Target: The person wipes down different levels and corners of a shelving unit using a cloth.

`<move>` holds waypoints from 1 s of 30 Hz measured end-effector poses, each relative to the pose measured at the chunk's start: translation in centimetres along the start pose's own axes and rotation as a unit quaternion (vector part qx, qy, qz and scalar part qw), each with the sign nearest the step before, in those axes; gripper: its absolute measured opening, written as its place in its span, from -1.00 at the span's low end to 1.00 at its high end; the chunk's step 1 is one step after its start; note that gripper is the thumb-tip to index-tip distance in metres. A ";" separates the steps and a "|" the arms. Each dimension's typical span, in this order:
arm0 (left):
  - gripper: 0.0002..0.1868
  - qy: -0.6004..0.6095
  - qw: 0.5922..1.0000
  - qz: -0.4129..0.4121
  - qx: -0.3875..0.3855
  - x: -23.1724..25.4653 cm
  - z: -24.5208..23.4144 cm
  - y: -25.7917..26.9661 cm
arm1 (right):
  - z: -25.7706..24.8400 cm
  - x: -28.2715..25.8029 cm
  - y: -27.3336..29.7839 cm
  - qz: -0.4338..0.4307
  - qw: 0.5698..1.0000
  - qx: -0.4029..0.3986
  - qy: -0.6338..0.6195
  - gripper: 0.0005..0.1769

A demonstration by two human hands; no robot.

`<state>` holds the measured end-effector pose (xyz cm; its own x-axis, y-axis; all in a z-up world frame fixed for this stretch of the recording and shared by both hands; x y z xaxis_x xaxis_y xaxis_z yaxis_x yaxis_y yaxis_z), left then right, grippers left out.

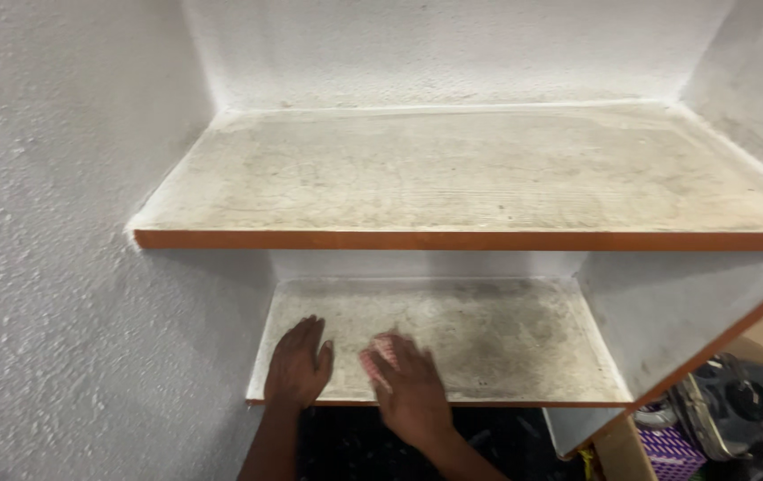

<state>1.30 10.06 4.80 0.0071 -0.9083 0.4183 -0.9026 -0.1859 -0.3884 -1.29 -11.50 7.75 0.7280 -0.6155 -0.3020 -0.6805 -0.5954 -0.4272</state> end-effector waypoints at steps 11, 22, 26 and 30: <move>-0.33 -0.115 0.987 -0.048 -0.097 0.9 0.2 -0.1 | -4.8 14.6 5.7 0.179 0.969 0.086 0.147 -0.36; -0.35 -0.087 0.991 -0.054 -0.082 0.8 0.3 -0.1 | 0.5 19.2 -4.8 0.221 0.959 0.043 0.172 -0.34; -0.34 -0.082 0.994 -0.036 -0.065 0.9 0.0 -0.2 | 3.5 15.2 -8.3 0.179 0.968 -0.020 0.174 -0.39; -0.34 -0.073 0.994 -0.056 -0.067 0.9 -0.2 -0.1 | 4.5 9.5 -9.4 0.138 0.984 -0.027 0.108 -0.35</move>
<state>1.30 9.35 5.41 0.1644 -0.9310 0.3260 -0.9417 -0.2465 -0.2291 12.44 -9.41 5.07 0.4847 -0.8494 -0.2085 -0.8571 -0.4137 -0.3071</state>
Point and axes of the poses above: each hand's wrist, its own y-axis away from the middle knuckle, its own z-axis out of the palm, x = y × z, the point moved 6 cm from there along -y, towards the middle knuckle, and after that the axes turned 5 degrees about -z, right-handed, at the moved point
